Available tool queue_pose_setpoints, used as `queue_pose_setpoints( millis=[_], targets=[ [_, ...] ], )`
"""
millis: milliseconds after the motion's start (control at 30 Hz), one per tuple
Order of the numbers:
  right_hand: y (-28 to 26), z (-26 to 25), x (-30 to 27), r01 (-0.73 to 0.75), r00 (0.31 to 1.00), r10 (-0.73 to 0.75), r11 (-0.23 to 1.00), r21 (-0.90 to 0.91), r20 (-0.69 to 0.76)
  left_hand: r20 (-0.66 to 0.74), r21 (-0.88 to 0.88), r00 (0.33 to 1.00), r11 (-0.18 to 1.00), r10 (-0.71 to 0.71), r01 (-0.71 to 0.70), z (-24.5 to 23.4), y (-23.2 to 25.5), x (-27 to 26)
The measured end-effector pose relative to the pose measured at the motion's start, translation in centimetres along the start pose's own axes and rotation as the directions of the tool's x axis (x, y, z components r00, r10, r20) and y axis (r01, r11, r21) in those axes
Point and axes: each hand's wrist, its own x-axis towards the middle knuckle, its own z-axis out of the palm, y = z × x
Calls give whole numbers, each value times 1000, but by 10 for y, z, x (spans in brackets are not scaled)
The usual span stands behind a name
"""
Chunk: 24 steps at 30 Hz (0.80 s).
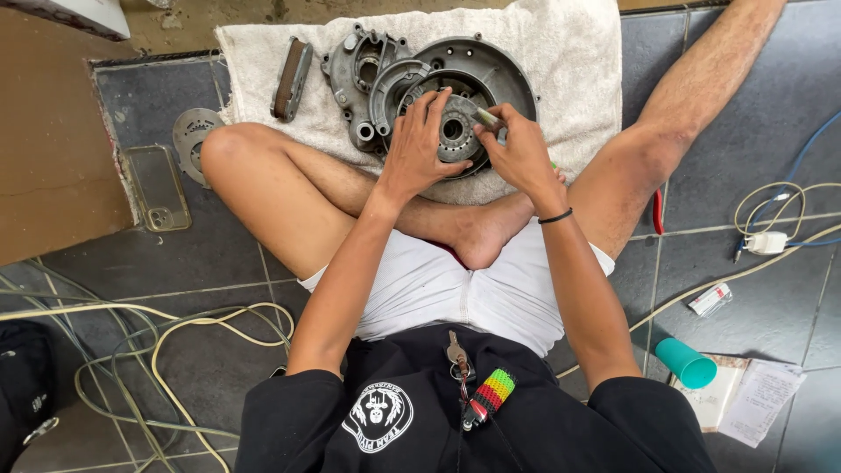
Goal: A person sits on the floor cleaning and inspecting motorcycle engine components, including the clutch assembly and engine casing, using a small tool.
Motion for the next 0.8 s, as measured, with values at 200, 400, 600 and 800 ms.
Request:
queue_pose_setpoints(
  millis=[200, 400, 600, 800],
  targets=[
    [-11, -1, 6, -33, 998, 33, 999, -1, -45, -26, -48, 998, 998, -49, 48, 6, -4, -9],
    [-20, -3, 19, -14, 999, 14, 1000, -1, -35, -42, -142, 994, 986, -99, 92, 3, 10, -16],
    [-5, 14, 29, -14, 999, 14, 1000, -8, -44, -92, -201, 988, 974, -125, 104, 11, 6, -12],
    [0, -3, 27, 101, 994, -104, 992, -76, -24, -148, -211, 981, 973, -123, 90, 20, -1, -11]
  ],
)
